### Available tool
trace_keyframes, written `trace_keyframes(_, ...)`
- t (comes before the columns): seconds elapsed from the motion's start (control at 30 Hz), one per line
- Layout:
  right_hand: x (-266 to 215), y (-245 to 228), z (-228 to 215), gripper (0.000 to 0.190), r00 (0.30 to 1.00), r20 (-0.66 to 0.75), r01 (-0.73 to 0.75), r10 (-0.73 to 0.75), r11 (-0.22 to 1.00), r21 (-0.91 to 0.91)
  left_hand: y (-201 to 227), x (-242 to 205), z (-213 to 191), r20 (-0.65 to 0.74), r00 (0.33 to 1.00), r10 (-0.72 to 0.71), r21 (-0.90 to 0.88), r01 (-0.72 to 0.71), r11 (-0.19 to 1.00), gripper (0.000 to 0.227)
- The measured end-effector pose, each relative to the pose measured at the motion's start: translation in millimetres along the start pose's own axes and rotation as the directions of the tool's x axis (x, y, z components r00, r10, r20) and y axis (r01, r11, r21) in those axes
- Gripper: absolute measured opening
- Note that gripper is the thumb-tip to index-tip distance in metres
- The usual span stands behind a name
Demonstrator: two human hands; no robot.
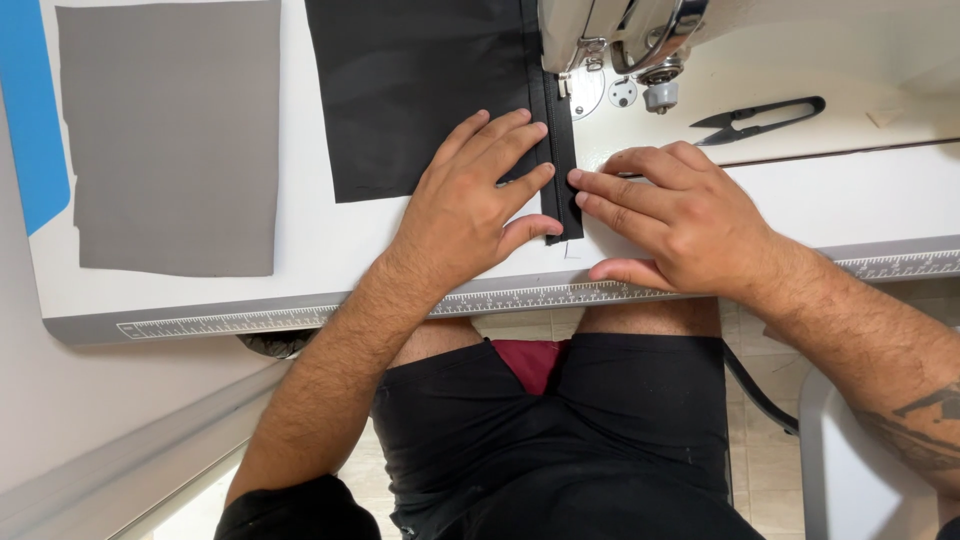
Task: Sewing a zipper onto a piece of synthetic material using an industrial sewing machine in a workshop.
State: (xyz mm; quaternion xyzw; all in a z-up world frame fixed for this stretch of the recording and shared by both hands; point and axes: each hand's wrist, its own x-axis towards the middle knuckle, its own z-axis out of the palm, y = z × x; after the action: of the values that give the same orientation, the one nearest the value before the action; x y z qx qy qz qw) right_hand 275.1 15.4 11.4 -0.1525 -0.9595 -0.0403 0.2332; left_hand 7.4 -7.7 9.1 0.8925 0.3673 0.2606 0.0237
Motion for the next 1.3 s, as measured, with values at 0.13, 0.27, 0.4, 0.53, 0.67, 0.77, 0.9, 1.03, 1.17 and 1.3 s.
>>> trace_keyframes(0.13, 0.7, -1.0, -0.2, 0.065, 1.0, 0.002, 0.005, -0.005, 1.0, 0.005, -1.2, -2.7, 0.0, 0.013, 1.0, -0.005, -0.015, 0.005, 1.0, 0.05)
trace_keyframes(0.27, 1.7, -2.2, -0.5, 0.069, 1.0, 0.007, -0.001, 0.001, 1.0, -0.019, -3.3, -1.6, 0.4, 0.013, 1.0, -0.005, -0.012, 0.005, 1.0, 0.049)
trace_keyframes(0.4, 2.2, -3.5, -1.1, 0.073, 0.999, 0.015, -0.034, 0.034, 0.999, -0.013, -7.4, -0.9, 2.6, 0.022, 1.0, -0.011, -0.026, 0.012, 1.0, 0.048)
trace_keyframes(0.53, 3.7, -3.7, -1.7, 0.078, 0.996, 0.064, -0.068, 0.07, 0.997, -0.032, -15.8, 1.0, 6.7, 0.034, 0.999, -0.01, -0.02, 0.011, 1.0, 0.051)
trace_keyframes(0.67, 6.2, -4.5, -1.6, 0.083, 0.992, 0.085, -0.091, 0.095, 0.995, -0.052, -25.8, 6.6, 7.0, 0.049, 0.999, -0.019, -0.017, 0.02, 1.0, 0.05)
trace_keyframes(0.77, 8.6, -4.8, -1.6, 0.087, 0.987, 0.106, -0.113, 0.124, 0.988, -0.104, -34.0, 11.3, 7.6, 0.064, 0.998, -0.017, -0.012, 0.018, 1.0, 0.051)
trace_keyframes(0.9, 10.0, -6.0, -2.2, 0.089, 0.974, 0.147, -0.157, 0.173, 0.981, -0.111, -41.3, 15.7, 7.7, 0.092, 0.996, -0.014, -0.001, 0.015, 1.0, 0.057)
trace_keyframes(1.03, 9.1, -5.3, -1.7, 0.09, 0.972, 0.154, -0.16, 0.177, 0.98, -0.117, -35.2, 16.4, 3.9, 0.093, 0.995, -0.02, 0.028, 0.017, 0.999, 0.058)
trace_keyframes(1.17, 0.2, -13.0, -12.7, 0.088, 0.979, 0.14, -0.128, 0.149, 0.98, -0.153, -26.4, 11.7, 9.7, 0.137, 0.989, -0.064, 0.055, 0.057, 0.997, 0.056)
trace_keyframes(1.3, -35.7, -10.9, -47.7, 0.075, 0.975, 0.149, -0.131, 0.166, 0.966, -0.222, -33.5, 10.4, 8.8, 0.135, 0.989, -0.064, 0.05, 0.058, 0.997, 0.056)
